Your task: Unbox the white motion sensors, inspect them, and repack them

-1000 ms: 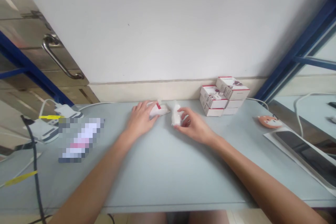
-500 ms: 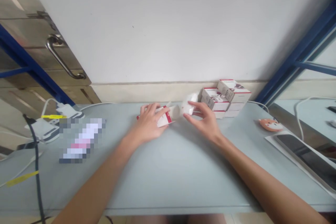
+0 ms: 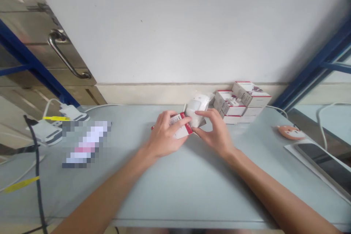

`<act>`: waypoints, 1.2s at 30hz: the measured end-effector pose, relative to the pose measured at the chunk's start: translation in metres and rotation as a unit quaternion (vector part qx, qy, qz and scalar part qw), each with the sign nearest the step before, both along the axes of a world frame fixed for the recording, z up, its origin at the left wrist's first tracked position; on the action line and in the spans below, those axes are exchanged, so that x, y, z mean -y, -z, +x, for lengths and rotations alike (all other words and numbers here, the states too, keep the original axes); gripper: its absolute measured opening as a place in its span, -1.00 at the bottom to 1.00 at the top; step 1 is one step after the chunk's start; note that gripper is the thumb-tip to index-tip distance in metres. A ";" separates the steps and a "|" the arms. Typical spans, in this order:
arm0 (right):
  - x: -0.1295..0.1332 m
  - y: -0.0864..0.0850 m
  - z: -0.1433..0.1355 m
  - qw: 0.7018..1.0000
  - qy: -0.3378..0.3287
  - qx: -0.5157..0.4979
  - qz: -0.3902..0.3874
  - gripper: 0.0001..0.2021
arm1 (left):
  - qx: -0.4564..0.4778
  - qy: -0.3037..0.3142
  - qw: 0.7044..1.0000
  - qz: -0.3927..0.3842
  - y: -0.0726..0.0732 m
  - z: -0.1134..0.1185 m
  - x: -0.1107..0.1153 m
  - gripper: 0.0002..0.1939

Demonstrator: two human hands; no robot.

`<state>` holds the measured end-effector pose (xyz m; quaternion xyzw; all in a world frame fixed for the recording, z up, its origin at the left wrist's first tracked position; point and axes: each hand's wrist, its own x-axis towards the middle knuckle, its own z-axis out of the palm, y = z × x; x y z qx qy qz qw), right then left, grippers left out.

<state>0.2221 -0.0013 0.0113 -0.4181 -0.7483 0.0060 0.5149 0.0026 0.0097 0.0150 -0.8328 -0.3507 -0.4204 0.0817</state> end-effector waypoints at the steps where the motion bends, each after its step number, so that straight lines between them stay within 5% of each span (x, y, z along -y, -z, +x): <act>1: 0.000 0.000 0.000 1.000 0.001 0.008 0.017 -0.58 | 0.009 0.015 1.000 -0.007 0.000 0.000 0.001 -0.54; 7: 0.005 -0.014 0.002 0.994 -0.001 0.067 0.084 -0.56 | 0.053 0.088 0.993 -0.053 0.002 0.001 0.004 -0.41; 16: 0.007 -0.024 0.009 0.985 -0.120 0.126 -0.023 -0.32 | 0.167 0.077 0.974 -0.135 0.006 0.006 0.002 -0.56; 23: 0.012 -0.016 0.001 0.986 -0.098 -0.063 -0.117 -0.22 | 0.155 0.080 0.973 -0.152 0.007 0.007 0.004 -0.60; 36: 0.009 -0.019 0.007 0.996 -0.061 0.019 -0.059 -0.37 | 0.160 0.055 0.976 -0.140 0.013 0.007 0.001 -0.29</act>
